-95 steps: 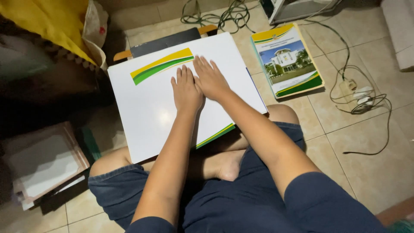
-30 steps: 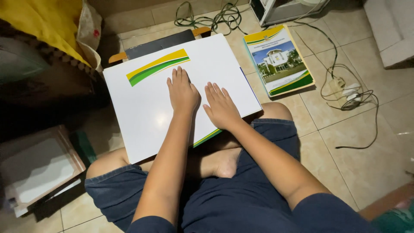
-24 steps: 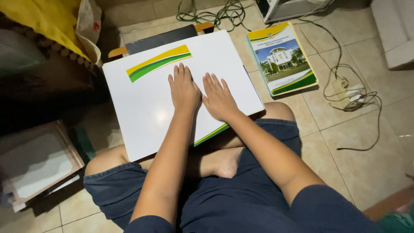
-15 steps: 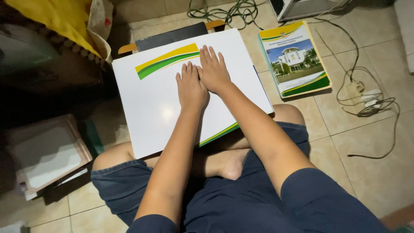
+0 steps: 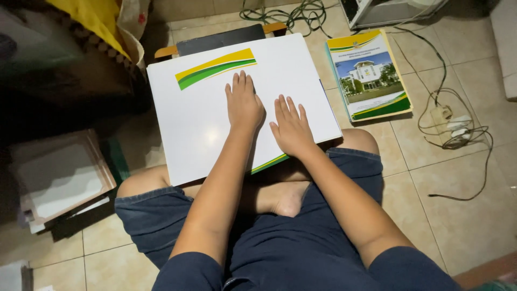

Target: Pressing and flattening booklet pages by hand to ensure they are properly creased

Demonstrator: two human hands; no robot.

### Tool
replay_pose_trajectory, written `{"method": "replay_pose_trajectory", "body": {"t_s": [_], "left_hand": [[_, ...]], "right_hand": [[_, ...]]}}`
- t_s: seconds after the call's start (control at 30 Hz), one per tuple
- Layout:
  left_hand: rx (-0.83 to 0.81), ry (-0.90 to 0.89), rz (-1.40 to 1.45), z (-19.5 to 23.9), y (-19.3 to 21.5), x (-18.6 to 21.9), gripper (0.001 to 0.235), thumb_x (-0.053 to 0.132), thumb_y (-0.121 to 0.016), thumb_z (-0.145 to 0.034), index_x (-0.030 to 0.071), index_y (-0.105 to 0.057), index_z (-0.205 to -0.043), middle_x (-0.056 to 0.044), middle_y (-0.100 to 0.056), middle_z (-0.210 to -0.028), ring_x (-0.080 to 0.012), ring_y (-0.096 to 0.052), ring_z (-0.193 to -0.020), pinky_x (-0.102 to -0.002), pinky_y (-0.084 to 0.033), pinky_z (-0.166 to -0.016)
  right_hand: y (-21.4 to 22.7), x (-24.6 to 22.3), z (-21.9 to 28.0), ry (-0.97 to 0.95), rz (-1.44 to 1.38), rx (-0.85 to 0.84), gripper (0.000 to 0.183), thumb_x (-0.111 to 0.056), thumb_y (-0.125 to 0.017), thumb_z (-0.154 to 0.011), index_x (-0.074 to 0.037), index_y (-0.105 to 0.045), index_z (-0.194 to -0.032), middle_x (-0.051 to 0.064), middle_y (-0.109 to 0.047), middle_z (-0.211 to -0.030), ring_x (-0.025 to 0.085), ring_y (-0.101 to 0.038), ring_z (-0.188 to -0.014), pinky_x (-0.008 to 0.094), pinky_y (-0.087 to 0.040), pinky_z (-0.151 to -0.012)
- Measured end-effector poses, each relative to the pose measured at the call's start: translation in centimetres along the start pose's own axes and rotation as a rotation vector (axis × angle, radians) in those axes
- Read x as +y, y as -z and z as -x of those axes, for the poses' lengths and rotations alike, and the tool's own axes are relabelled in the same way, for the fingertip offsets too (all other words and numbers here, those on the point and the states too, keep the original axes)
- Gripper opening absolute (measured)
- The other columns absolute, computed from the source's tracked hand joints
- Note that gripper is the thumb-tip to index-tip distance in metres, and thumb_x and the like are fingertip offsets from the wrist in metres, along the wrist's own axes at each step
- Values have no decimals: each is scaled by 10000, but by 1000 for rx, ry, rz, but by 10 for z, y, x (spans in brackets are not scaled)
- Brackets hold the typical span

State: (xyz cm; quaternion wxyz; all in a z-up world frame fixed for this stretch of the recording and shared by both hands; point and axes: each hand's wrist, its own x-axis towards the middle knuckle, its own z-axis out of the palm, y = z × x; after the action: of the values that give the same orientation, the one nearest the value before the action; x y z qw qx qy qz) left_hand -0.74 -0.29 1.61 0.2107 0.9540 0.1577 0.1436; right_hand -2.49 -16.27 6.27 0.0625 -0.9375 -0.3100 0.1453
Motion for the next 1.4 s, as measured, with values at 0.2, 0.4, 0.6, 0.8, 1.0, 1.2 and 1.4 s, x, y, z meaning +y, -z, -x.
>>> {"method": "replay_pose_trajectory", "body": {"t_s": [0.2, 0.4, 0.6, 0.8, 1.0, 1.2, 1.4], "left_hand": [[-34, 3, -43, -3, -6, -3, 535, 141, -461, -957, 19, -515, -1475, -155, -456, -1587, -296, -342, -1518, -515, -244, -1237], [-3, -25, -7, -7, -11, -8, 530, 205, -487, -961, 7, -541, -1449, -173, -485, -1562, -318, -374, -1498, -538, -266, -1215], [63, -57, 19, -1, -3, -7, 530, 148, -506, -909, -23, -581, -1405, -197, -527, -1520, -344, -426, -1458, -543, -302, -1183], [-189, -70, -153, 2, 12, 8, 683, 399, -430, -949, 84, -447, -1555, -153, -361, -1657, -356, -230, -1561, -602, -154, -1236], [-392, -104, -279, -27, 10, 14, 807, 501, -292, -960, 62, -239, -1634, -129, -187, -1725, -298, -107, -1601, -589, -48, -1272], [-374, -34, -290, -83, -10, 7, 701, 376, -215, -1025, 41, -194, -1641, -142, -144, -1732, -292, -74, -1605, -599, -5, -1270], [-358, -54, -281, -74, -9, 5, 650, 340, -203, -1062, 37, -213, -1637, -134, -156, -1731, -287, -99, -1603, -570, -17, -1276]], "right_hand": [[11, -5, -73, 10, -21, 61, 604, -331, -259, -1106, -27, -204, -1625, 177, -146, -1705, 318, -89, -1581, 542, -17, -1248], [9, -2, -92, 24, 5, 93, 619, -363, -283, -1113, -14, -214, -1619, 197, -172, -1698, 341, -122, -1576, 549, -51, -1254], [12, -5, -8, 2, 14, 41, 653, -388, -306, -1085, 4, -240, -1603, 200, -198, -1688, 334, -134, -1573, 526, -66, -1252], [4, 4, 9, 0, -17, 14, 679, -412, -287, -1079, 4, -211, -1610, 204, -157, -1697, 338, -96, -1577, 533, -29, -1249], [4, 5, 9, 5, -14, 15, 681, -410, -292, -1076, 10, -217, -1607, 213, -159, -1694, 346, -95, -1577, 533, -24, -1243], [4, 4, 8, 2, -24, 24, 675, -398, -316, -1074, 16, -235, -1601, 213, -176, -1692, 354, -107, -1574, 533, -30, -1242], [5, 4, 8, 8, -17, 18, 671, -392, -307, -1075, 13, -227, -1603, 212, -168, -1694, 355, -102, -1575, 533, -30, -1239]]}}
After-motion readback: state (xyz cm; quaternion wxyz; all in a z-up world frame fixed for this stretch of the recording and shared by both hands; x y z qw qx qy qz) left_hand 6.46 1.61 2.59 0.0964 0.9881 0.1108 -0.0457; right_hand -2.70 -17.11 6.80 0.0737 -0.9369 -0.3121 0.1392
